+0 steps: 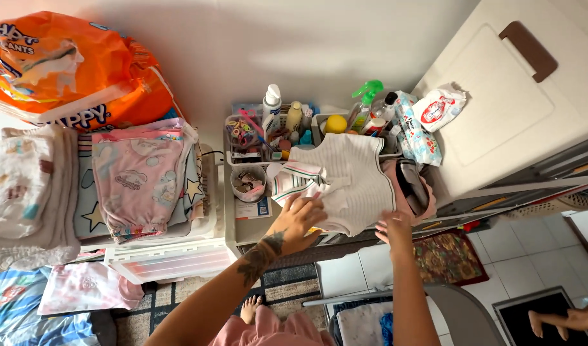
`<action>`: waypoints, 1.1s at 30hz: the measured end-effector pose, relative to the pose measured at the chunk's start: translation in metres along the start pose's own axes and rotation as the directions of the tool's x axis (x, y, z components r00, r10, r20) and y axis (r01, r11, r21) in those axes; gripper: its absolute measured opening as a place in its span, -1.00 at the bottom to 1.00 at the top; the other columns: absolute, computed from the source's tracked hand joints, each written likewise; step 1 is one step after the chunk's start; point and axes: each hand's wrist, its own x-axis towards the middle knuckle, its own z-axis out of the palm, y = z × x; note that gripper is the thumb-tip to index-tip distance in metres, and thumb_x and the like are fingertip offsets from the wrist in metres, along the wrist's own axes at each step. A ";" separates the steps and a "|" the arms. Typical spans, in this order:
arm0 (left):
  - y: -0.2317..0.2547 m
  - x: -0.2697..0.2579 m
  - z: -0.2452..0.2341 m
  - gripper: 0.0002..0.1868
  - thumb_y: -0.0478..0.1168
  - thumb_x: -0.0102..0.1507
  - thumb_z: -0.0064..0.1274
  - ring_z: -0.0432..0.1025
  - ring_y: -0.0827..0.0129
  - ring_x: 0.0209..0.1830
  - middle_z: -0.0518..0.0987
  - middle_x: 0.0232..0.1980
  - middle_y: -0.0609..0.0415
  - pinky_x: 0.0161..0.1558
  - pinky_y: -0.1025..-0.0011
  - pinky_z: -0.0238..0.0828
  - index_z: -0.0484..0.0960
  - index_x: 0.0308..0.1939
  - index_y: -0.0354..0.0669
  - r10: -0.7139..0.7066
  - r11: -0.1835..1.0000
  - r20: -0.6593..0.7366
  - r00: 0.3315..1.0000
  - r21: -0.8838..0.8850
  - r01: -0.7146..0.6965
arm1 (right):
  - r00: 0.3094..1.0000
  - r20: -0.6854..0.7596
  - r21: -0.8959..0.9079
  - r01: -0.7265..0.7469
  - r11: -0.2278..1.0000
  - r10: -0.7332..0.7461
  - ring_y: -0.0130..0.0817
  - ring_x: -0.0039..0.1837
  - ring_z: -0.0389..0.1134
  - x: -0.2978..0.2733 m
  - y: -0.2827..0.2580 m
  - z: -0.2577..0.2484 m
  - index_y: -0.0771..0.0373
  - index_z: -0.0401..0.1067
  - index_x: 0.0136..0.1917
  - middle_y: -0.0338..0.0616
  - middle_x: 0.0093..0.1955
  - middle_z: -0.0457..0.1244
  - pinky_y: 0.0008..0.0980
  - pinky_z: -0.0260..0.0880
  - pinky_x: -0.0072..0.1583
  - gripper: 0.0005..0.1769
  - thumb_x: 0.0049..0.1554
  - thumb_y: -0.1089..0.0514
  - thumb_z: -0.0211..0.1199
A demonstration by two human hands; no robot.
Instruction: Folding and organizing various baby clothes into stacks on a storage unit
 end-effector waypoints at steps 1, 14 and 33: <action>-0.001 0.002 0.005 -0.43 -0.11 0.09 0.26 0.20 0.06 0.45 0.41 0.32 0.03 0.49 -0.13 0.00 0.54 0.20 -0.01 -0.001 1.000 0.002 1.000 -0.002 0.001 | 1.000 0.000 -0.001 -0.003 1.000 0.003 -0.31 -0.06 0.42 0.007 0.006 0.001 0.15 0.28 0.10 -0.19 -0.06 0.33 -0.22 0.47 -0.01 -0.77 0.21 0.12 0.22; 0.029 0.033 0.031 -0.27 0.24 0.09 0.31 0.31 -0.04 0.24 0.39 0.20 -0.10 0.28 -0.06 0.06 0.48 0.17 -0.10 -0.316 0.941 0.083 0.945 0.152 0.302 | 0.993 -0.002 0.510 0.106 0.853 -0.122 -0.47 -0.30 0.15 -0.050 -0.102 -0.008 -0.01 0.36 0.19 -0.29 -0.26 0.18 -0.42 0.30 -0.21 -0.65 0.14 0.27 0.10; 0.046 0.047 0.033 -0.38 0.18 0.19 0.17 0.35 -0.28 0.21 0.33 0.24 -0.21 0.42 -0.46 -0.39 0.48 0.19 -0.06 -0.434 0.893 0.162 0.887 0.207 0.399 | 0.921 0.334 0.044 0.196 0.980 -0.199 -0.51 -0.22 0.25 -0.012 -0.095 -0.069 0.25 0.60 0.07 -0.28 -0.25 0.25 -0.45 0.28 -0.14 -0.81 0.17 0.30 0.29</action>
